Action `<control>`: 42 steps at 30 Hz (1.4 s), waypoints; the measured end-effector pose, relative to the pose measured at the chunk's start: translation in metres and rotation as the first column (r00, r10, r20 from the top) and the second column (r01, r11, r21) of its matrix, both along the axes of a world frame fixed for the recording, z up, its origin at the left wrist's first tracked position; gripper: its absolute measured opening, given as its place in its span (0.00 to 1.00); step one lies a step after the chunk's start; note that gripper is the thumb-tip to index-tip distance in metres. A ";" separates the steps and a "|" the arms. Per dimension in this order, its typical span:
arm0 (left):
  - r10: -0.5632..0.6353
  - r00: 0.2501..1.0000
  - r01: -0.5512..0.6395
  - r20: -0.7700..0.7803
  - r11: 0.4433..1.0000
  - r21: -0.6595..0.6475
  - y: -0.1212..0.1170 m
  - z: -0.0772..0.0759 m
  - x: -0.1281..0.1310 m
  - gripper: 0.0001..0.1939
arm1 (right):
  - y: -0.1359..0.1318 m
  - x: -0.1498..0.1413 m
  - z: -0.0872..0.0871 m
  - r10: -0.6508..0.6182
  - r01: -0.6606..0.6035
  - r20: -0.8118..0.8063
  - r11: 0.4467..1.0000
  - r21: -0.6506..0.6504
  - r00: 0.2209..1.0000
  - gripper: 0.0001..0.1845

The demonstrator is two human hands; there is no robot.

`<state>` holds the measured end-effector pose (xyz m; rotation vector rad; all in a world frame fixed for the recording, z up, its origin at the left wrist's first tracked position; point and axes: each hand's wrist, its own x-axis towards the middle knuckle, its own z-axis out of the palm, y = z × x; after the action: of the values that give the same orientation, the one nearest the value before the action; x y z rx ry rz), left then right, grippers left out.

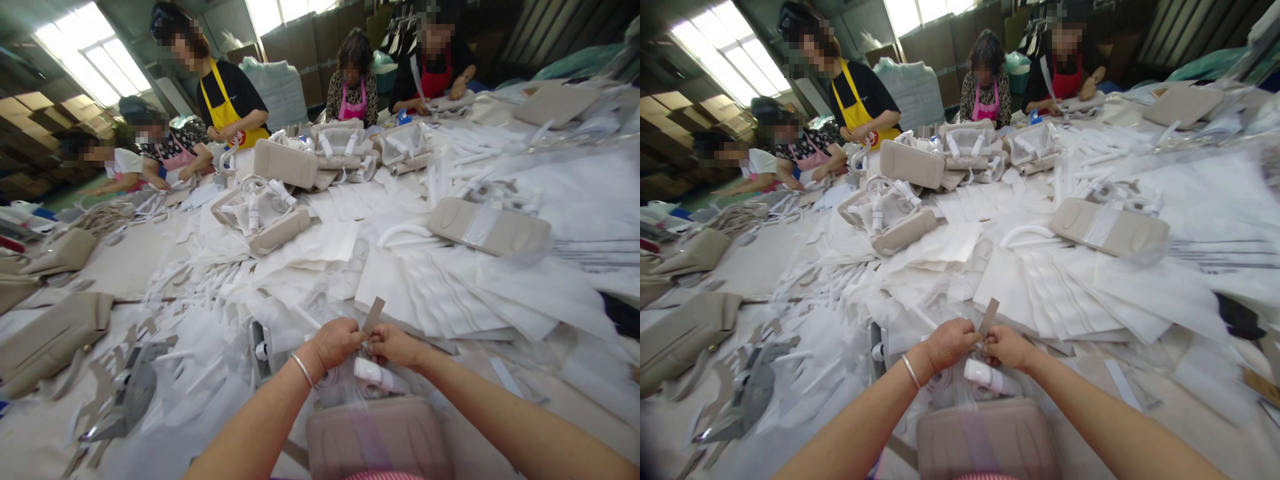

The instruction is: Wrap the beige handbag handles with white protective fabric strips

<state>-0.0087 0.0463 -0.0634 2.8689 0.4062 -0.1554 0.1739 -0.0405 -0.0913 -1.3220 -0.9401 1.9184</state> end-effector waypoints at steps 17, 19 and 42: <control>0.123 0.992 -0.127 -0.031 0.975 -0.184 0.003 0.015 0.004 0.09 | -0.013 -0.009 -0.001 -0.068 0.009 0.256 0.974 0.227 0.964 0.12; 0.131 0.991 -0.133 -0.026 0.973 -0.190 0.003 0.015 0.004 0.09 | -0.012 -0.010 -0.002 -0.084 0.017 0.265 0.969 0.247 0.961 0.12; 0.186 0.981 -0.193 -0.061 0.969 -0.156 -0.008 0.024 0.001 0.13 | -0.011 -0.018 -0.016 -0.236 0.176 0.392 0.967 0.182 0.889 0.10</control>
<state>-0.0073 0.0387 -0.0389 2.6538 0.6431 -0.2100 0.1563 -0.0512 -0.1072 -1.7021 -1.0641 1.4085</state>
